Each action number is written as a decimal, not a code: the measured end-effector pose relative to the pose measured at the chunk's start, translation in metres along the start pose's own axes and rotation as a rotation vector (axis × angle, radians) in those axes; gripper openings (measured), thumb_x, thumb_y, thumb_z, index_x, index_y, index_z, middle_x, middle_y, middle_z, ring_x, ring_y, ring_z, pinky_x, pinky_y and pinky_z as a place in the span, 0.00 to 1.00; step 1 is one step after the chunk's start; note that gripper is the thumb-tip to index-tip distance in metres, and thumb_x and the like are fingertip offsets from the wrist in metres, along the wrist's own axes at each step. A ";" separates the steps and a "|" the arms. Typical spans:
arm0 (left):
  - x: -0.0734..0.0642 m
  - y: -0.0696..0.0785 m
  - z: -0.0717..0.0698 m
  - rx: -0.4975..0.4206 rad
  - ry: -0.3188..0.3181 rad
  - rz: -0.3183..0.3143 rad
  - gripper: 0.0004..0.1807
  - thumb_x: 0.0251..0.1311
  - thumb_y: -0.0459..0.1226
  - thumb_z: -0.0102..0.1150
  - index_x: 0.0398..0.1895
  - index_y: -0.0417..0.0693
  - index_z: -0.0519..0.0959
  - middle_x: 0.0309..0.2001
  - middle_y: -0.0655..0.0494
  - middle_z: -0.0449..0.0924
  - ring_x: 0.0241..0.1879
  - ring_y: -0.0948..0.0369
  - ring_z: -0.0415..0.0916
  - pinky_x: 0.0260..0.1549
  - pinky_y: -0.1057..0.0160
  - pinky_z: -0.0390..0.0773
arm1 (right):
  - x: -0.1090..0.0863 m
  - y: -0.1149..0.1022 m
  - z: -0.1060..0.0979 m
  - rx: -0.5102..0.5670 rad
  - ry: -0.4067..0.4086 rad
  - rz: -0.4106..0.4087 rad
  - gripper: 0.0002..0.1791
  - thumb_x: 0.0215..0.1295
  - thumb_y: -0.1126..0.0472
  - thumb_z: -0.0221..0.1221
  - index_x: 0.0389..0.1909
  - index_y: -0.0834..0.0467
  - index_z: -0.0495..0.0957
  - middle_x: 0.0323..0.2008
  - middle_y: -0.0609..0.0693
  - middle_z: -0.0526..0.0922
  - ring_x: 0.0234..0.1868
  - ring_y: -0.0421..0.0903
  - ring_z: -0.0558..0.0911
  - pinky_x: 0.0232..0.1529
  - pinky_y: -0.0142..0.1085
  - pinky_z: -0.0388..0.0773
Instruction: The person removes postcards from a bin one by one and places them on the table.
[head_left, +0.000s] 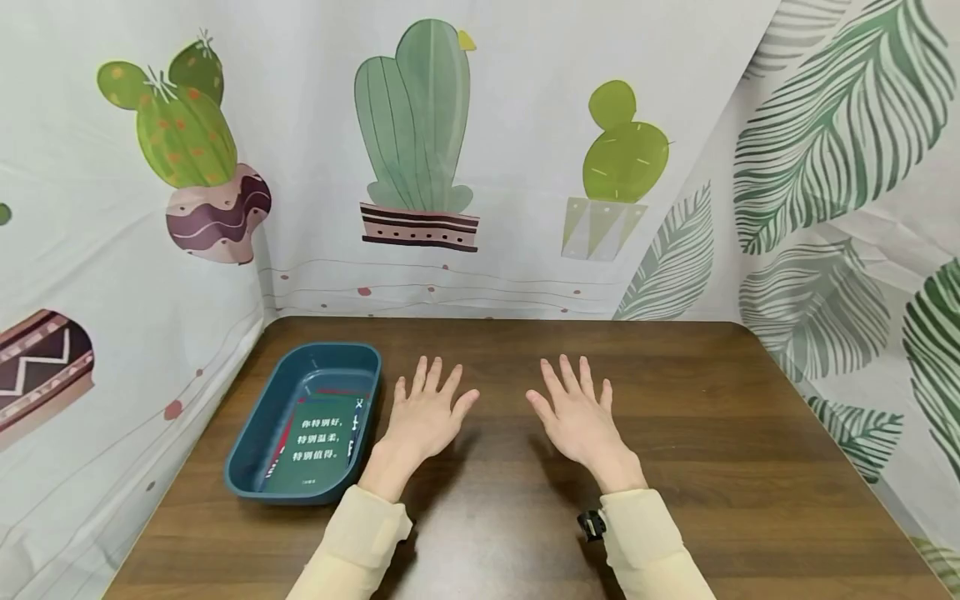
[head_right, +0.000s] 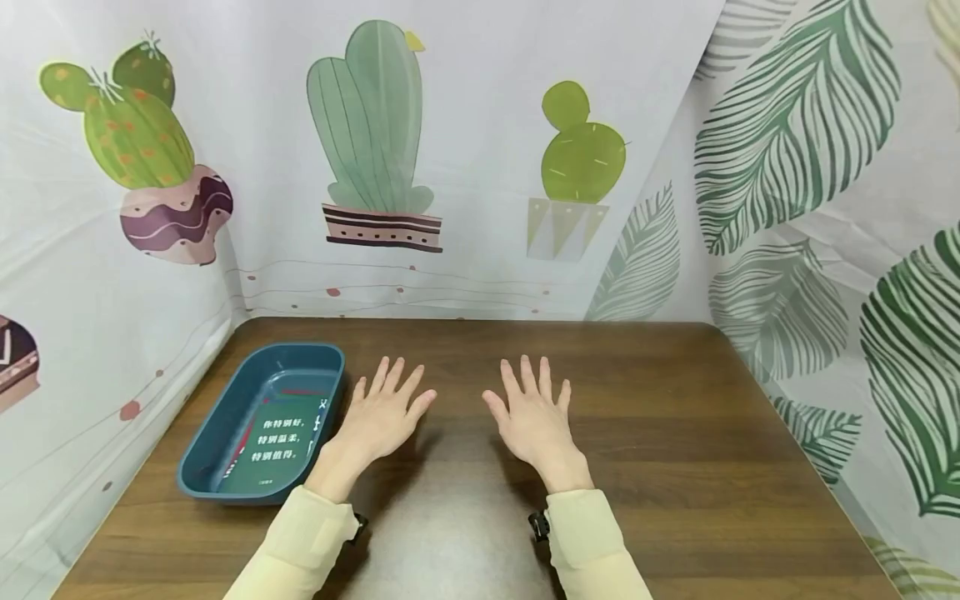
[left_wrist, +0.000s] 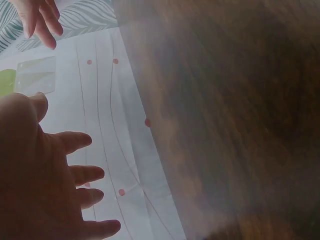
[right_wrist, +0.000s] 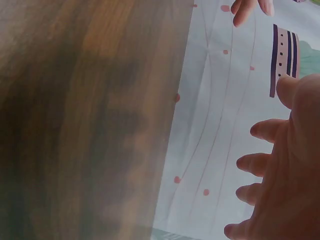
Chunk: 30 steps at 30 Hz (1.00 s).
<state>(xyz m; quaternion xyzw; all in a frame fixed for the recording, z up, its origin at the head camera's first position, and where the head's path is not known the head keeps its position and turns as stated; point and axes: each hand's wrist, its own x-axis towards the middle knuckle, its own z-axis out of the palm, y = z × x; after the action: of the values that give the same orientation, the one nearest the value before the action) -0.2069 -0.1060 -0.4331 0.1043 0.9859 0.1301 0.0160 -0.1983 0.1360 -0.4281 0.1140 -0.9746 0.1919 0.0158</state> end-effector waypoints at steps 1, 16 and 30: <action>0.000 0.000 -0.001 -0.001 -0.002 0.000 0.39 0.71 0.64 0.24 0.77 0.55 0.54 0.77 0.44 0.43 0.76 0.47 0.29 0.66 0.37 0.39 | 0.000 -0.002 0.000 -0.002 0.003 -0.006 0.36 0.75 0.36 0.36 0.77 0.51 0.51 0.76 0.59 0.47 0.76 0.60 0.35 0.64 0.68 0.34; -0.008 -0.011 -0.020 0.016 0.013 0.017 0.38 0.72 0.63 0.25 0.77 0.53 0.54 0.77 0.43 0.43 0.76 0.47 0.31 0.66 0.37 0.41 | 0.003 -0.030 -0.005 -0.024 0.000 -0.077 0.37 0.75 0.34 0.35 0.77 0.49 0.49 0.76 0.57 0.48 0.76 0.59 0.36 0.65 0.67 0.34; -0.015 -0.027 -0.048 0.028 0.044 0.004 0.38 0.72 0.63 0.27 0.76 0.52 0.55 0.76 0.41 0.45 0.76 0.45 0.33 0.66 0.36 0.43 | 0.003 -0.060 -0.005 -0.029 0.022 -0.149 0.37 0.74 0.34 0.35 0.77 0.48 0.51 0.76 0.56 0.50 0.76 0.58 0.38 0.65 0.67 0.37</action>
<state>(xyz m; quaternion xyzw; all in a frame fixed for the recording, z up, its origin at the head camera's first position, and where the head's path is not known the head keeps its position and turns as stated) -0.2006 -0.1470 -0.3933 0.1037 0.9875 0.1186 -0.0076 -0.1874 0.0834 -0.4012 0.1839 -0.9659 0.1772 0.0423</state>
